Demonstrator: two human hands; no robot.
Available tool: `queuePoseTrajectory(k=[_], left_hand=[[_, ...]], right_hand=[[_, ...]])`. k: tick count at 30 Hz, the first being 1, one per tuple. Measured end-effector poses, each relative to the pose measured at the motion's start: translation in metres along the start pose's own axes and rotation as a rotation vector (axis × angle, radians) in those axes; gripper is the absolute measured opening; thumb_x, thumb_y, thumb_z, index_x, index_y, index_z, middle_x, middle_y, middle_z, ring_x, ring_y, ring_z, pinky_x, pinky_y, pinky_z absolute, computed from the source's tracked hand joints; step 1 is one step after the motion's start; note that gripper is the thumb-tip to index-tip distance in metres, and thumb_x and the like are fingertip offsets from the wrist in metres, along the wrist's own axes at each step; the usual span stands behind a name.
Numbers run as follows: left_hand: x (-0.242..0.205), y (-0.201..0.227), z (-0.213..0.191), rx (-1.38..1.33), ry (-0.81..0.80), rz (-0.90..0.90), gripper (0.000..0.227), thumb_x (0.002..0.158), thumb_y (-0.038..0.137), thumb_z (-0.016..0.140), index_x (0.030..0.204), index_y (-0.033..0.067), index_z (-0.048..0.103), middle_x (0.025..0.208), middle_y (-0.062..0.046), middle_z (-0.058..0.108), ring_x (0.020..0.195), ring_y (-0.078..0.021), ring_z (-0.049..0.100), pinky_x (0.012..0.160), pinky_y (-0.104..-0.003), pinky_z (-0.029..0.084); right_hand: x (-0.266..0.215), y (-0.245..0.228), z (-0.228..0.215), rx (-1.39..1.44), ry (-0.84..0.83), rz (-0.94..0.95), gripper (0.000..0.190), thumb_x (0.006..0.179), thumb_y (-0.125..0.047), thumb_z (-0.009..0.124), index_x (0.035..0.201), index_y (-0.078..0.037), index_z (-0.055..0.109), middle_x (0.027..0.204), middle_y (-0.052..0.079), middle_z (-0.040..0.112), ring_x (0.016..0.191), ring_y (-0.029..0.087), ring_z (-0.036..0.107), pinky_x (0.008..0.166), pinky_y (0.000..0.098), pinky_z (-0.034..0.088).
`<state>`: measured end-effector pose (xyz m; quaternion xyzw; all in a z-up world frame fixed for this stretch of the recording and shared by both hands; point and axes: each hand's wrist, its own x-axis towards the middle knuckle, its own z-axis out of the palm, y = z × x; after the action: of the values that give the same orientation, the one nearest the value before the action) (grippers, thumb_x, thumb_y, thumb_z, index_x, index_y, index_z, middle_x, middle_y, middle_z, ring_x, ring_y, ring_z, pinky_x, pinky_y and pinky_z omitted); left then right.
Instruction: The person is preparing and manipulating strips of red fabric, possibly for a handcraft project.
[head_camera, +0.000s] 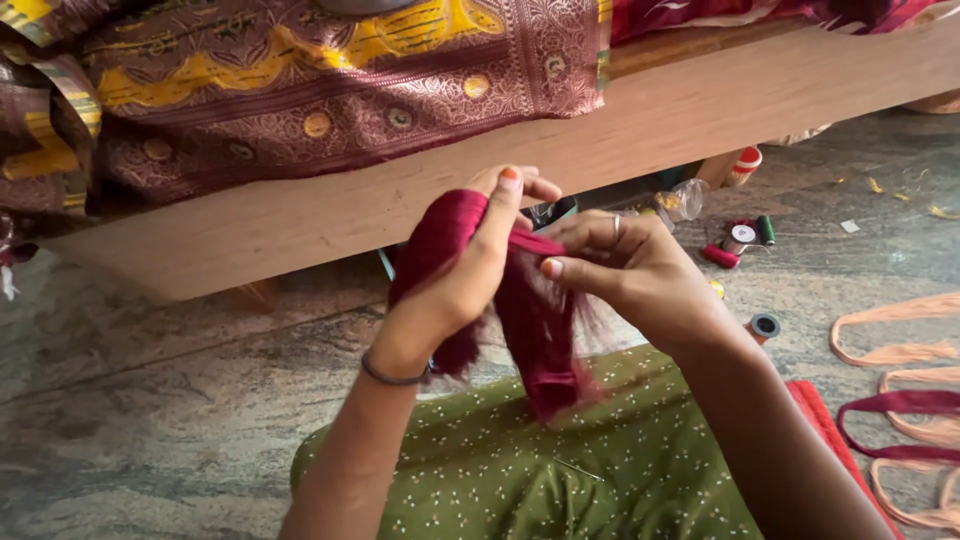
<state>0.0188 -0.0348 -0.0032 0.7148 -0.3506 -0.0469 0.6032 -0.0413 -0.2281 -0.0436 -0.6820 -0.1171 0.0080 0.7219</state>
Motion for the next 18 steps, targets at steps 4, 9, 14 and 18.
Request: queuePoseTrajectory(k=[4,9,14,18], left_hand=[[-0.005,0.017,0.004,0.231,0.192,0.001,0.049,0.111,0.037,0.034,0.106,0.0037,0.069,0.112,-0.009,0.070,0.108,-0.0199,0.066,0.099,-0.033,0.049],[-0.011,0.017,0.005,0.244,0.192,0.038,0.048,0.112,0.036,0.033,0.107,0.0033,0.068,0.114,-0.010,0.069,0.113,-0.0219,0.066,0.103,-0.033,0.048],[-0.015,0.022,0.007,0.438,0.354,0.287,0.049,0.118,0.034,0.032,0.114,0.0027,0.069,0.125,-0.012,0.067,0.127,-0.0284,0.058,0.112,-0.038,0.041],[-0.012,0.019,0.006,0.037,0.343,-0.024,0.040,0.112,0.033,0.034,0.119,0.0063,0.063,0.117,-0.009,0.070,0.102,-0.0252,0.061,0.096,-0.035,0.051]], right_hand=[[0.004,-0.009,0.005,0.184,-0.072,0.108,0.028,0.096,-0.014,0.069,0.119,0.002,0.070,0.098,0.004,0.074,0.090,0.009,0.067,0.083,0.0271,0.056],[0.005,-0.017,0.013,-0.055,-0.086,0.103,0.030,0.090,-0.012,0.071,0.119,-0.003,0.074,0.100,0.002,0.078,0.093,0.010,0.069,0.086,0.0267,0.056],[0.003,-0.020,0.011,-0.314,-0.132,-0.124,0.021,0.093,-0.014,0.074,0.109,-0.002,0.081,0.101,0.007,0.072,0.096,0.015,0.067,0.085,0.0305,0.054],[-0.002,-0.027,0.012,-0.427,-0.061,-0.158,0.024,0.089,-0.016,0.075,0.109,-0.005,0.081,0.108,0.006,0.073,0.101,0.016,0.069,0.087,0.0313,0.055]])
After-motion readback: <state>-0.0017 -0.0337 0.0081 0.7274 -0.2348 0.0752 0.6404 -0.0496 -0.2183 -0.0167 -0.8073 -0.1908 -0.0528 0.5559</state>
